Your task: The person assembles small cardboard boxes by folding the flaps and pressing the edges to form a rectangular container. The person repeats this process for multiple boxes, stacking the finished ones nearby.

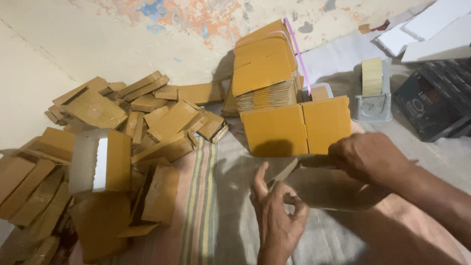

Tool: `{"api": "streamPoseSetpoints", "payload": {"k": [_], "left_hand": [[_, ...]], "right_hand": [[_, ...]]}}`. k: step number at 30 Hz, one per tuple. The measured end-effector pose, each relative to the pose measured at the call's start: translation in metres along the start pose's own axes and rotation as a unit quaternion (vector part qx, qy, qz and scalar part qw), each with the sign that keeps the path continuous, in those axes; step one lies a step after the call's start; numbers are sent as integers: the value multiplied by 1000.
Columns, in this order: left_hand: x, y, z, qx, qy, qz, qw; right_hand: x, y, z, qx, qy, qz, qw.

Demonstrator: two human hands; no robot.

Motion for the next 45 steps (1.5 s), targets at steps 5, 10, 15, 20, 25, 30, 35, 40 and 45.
{"api": "streamPoseSetpoints", "payload": {"k": [5, 10, 15, 20, 25, 30, 35, 40, 45], "left_hand": [[6, 5, 2, -16, 179, -46, 983], [-1, 10, -2, 4, 193, -22, 981], [-70, -3, 20, 21, 308, -157, 938], [-139, -22, 93, -95, 646, -230, 722], [-186, -20, 147, -91, 735, -272, 614], [-198, -15, 172, -91, 737, -245, 624], [-198, -9, 179, -43, 665, -279, 692], [-169, -12, 153, -37, 714, -168, 678], [-129, -9, 133, -73, 736, -169, 652]], "right_hand": [[-14, -33, 4, 44, 28, -61, 997], [-29, -57, 25, 110, -59, -118, 985], [-6, -72, 44, 96, -152, -151, 972], [-13, -75, 33, 30, -106, -145, 983], [19, -28, -36, 51, -325, 16, 944], [60, 71, -28, 318, -518, 183, 773], [21, 73, 61, 129, -730, 119, 661], [42, 44, 71, 79, -700, 108, 701], [43, 38, 90, -23, -683, 177, 708]]}}
Point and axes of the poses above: each hand's wrist, its own y-axis away from the middle knuckle, its own z-axis out of the palm, x = y × z, the point moved 6 cm from there along -y, towards the middle knuckle, and after that the axes turned 3 degrees about z, right-handed, at the moved point
